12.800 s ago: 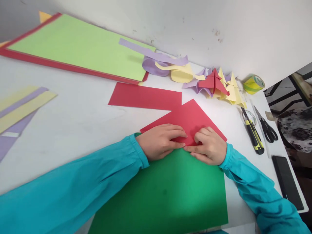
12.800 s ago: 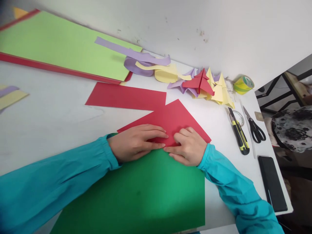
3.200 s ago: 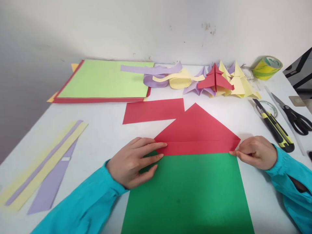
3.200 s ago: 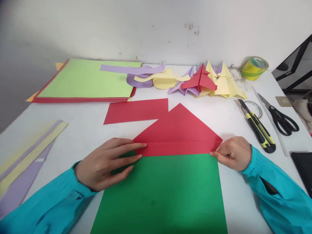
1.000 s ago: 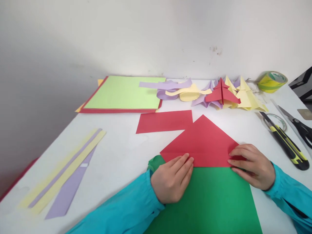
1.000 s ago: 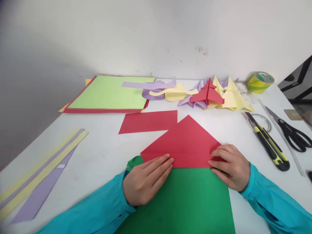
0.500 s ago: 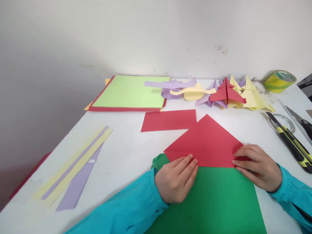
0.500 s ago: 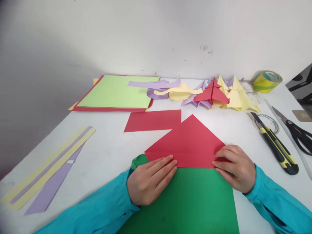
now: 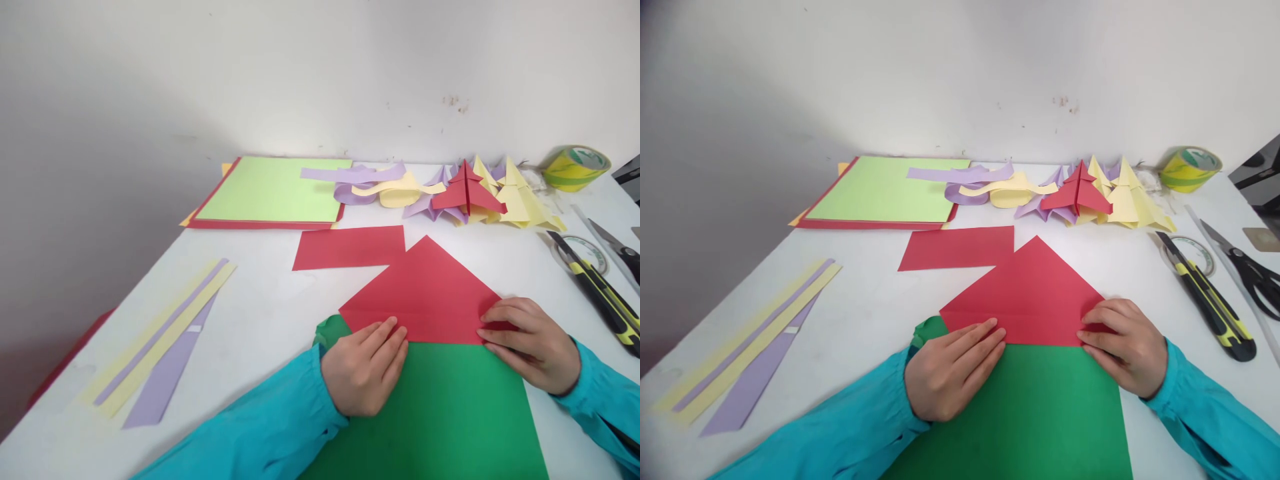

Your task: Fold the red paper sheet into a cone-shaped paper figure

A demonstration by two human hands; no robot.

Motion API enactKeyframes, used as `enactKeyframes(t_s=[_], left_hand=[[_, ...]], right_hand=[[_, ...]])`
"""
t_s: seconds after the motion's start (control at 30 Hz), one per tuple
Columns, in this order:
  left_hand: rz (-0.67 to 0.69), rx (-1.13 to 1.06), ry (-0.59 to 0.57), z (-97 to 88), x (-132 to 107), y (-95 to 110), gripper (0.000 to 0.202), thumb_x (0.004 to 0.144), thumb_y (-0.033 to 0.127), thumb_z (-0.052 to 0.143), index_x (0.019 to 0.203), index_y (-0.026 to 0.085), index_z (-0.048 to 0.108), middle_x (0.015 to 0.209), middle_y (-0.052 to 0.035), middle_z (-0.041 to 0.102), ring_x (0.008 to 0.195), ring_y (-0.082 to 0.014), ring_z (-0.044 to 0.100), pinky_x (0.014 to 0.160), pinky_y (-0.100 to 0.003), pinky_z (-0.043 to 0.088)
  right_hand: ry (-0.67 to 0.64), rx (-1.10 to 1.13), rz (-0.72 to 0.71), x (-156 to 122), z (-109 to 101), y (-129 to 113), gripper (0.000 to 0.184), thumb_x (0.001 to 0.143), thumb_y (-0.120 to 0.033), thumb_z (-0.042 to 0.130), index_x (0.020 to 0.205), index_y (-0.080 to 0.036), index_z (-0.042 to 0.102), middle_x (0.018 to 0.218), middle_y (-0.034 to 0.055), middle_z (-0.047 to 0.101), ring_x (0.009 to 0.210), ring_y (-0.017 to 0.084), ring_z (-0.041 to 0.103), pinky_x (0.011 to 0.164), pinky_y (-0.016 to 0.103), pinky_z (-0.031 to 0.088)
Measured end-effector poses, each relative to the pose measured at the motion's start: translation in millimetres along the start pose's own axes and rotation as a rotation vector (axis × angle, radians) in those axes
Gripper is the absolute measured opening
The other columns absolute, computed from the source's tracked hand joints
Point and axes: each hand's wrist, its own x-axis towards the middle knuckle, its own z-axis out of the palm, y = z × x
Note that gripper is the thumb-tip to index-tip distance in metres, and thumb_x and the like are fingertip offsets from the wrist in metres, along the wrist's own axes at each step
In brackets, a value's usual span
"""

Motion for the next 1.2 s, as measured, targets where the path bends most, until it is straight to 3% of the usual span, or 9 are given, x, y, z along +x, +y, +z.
enactKeyframes(t_s=[1.2], left_hand=[[-0.002, 0.005, 0.004, -1.1, 1.8, -3.3, 0.021, 0.086, 0.008, 0.046, 0.090, 0.005, 0.067, 0.095, -0.0136, 0.071, 0.093, -0.0281, 0.067, 0.071, -0.038, 0.061]], right_hand=[[0.005, 0.006, 0.001, 0.8, 0.9, -0.6, 0.019, 0.081, -0.016, 0.060, 0.098, -0.020, 0.067, 0.096, 0.0084, 0.064, 0.094, 0.021, 0.057, 0.081, 0.042, 0.046]])
